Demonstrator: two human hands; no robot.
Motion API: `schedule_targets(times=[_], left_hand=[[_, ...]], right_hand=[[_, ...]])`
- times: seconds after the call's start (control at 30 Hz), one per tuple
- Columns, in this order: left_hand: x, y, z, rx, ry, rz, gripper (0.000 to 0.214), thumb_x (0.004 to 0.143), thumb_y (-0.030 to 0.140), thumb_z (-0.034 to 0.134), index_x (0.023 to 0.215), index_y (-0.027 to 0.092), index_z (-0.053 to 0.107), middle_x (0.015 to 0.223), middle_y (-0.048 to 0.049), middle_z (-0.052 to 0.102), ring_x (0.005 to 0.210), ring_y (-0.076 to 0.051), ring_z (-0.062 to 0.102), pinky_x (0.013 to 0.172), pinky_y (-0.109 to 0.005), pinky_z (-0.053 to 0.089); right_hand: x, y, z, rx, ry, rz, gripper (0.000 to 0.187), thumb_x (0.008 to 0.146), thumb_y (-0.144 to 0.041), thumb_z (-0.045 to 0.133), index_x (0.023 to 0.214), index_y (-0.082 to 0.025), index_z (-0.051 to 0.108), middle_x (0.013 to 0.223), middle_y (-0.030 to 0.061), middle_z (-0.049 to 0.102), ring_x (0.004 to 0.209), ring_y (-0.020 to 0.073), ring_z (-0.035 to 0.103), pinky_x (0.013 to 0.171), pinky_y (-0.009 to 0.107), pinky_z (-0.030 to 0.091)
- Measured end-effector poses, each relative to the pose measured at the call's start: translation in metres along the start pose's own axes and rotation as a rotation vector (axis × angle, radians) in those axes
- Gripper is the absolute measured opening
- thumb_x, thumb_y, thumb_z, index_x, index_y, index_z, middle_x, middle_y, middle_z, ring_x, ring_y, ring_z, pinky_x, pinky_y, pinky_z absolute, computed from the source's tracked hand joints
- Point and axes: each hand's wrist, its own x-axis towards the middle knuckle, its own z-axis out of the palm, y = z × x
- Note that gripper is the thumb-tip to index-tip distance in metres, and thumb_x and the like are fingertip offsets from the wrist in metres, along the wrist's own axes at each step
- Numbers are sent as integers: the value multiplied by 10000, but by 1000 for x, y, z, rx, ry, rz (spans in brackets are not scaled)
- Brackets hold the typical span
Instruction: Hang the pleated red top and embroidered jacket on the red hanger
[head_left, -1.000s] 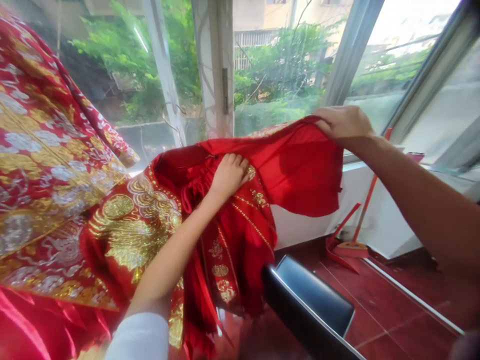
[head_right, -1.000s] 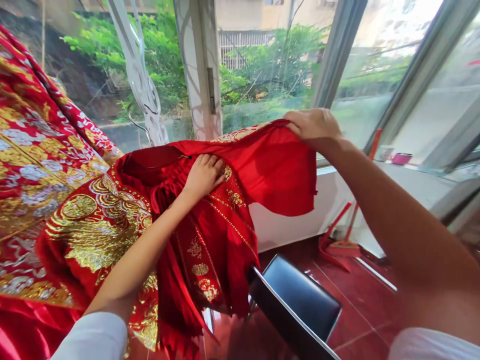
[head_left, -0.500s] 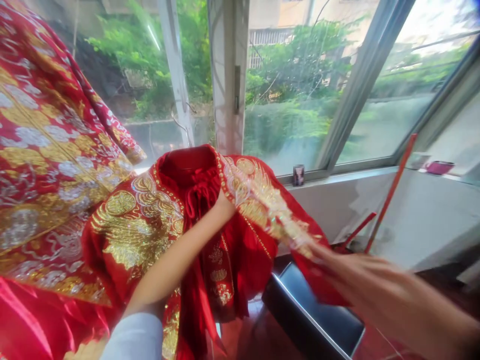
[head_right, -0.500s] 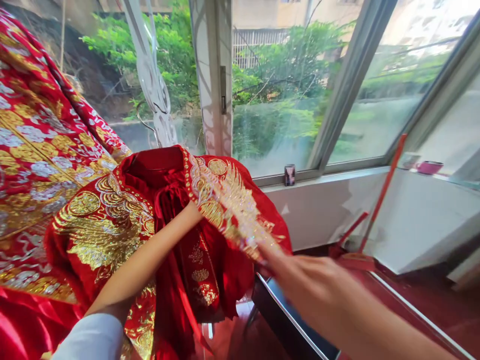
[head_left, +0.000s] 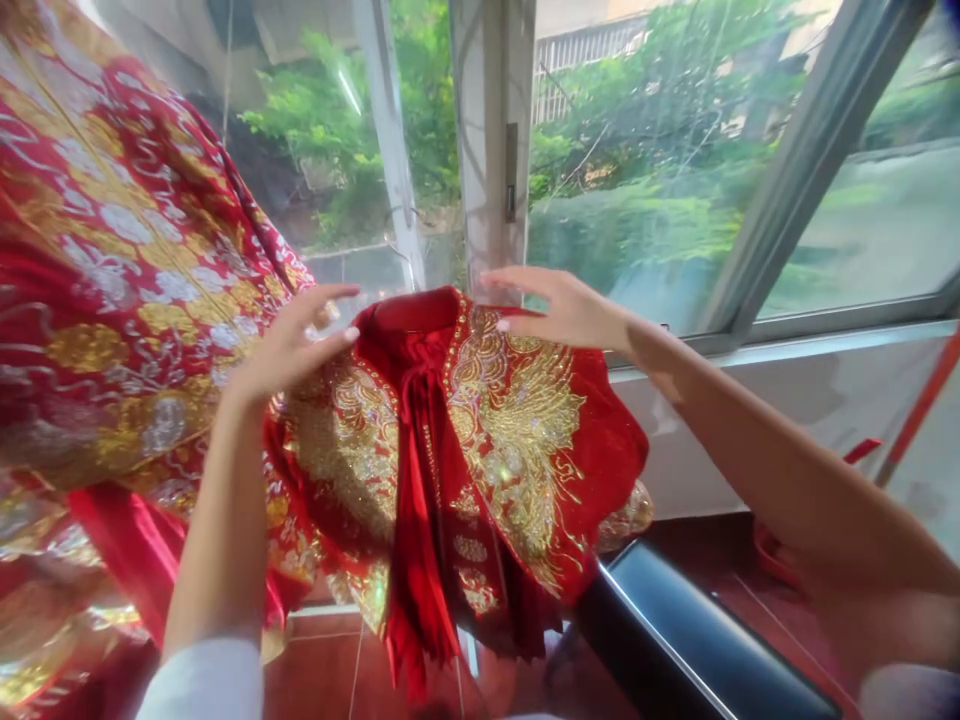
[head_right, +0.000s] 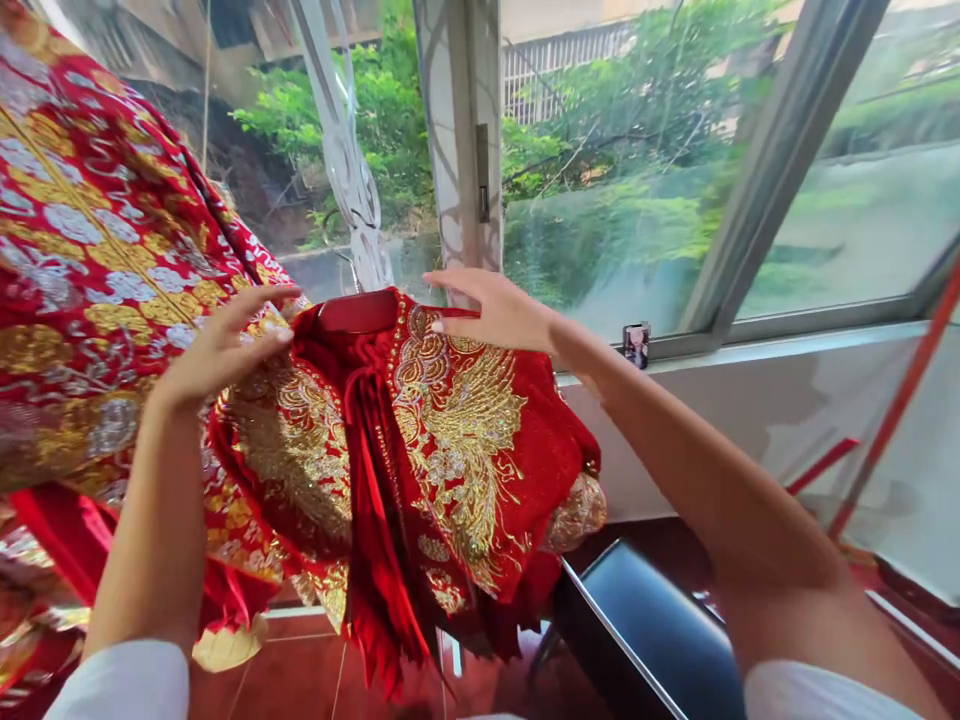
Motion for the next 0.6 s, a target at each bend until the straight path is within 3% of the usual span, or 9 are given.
schedule_targets(times=[0.1,0.17,0.27,0.4,0.5,0.6], left_hand=[[22,-21,10,13,-121,3,359,805,554,495,832,229,643,744,-34,632,785,-196,558,733,-336,475],[28,-23,15,9,-154,-35,394,832,553,434,638,218,506,590,-4,485,592,-148,443,579,-292,400],[30,-9,19,-5,-21,-70,452,862,550,388,561,218,326,520,24,300,514,-119,306,499,-269,290],[36,11,17,10,191,-85,462,894,537,364,566,211,382,532,8,313,550,-134,370,507,-262,325],[33,-5,9,28,54,-57,438,860,579,429,695,200,577,634,-25,513,719,-182,538,634,-276,447],[11,-48,-2,-55,-266,-108,496,746,632,551,967,208,682,891,-69,677,978,-248,601,822,-336,491]], right_hand=[[27,3,14,68,-202,17,334,875,-427,533,1080,-200,668,967,69,688,888,210,612,849,410,496],[33,2,19,58,-266,65,332,912,-458,474,798,-200,649,702,23,598,695,159,547,748,361,479],[34,1,21,107,-142,155,403,911,-505,477,650,-205,542,595,-16,455,603,124,456,676,314,433],[39,0,18,213,60,256,409,875,-584,506,730,-211,592,625,-12,498,644,144,490,670,317,437],[37,7,13,281,-21,257,404,809,-599,577,787,-200,641,683,7,584,706,168,548,706,335,468],[22,31,7,416,-262,295,416,730,-580,638,884,-196,681,792,31,659,782,192,607,736,349,499]])
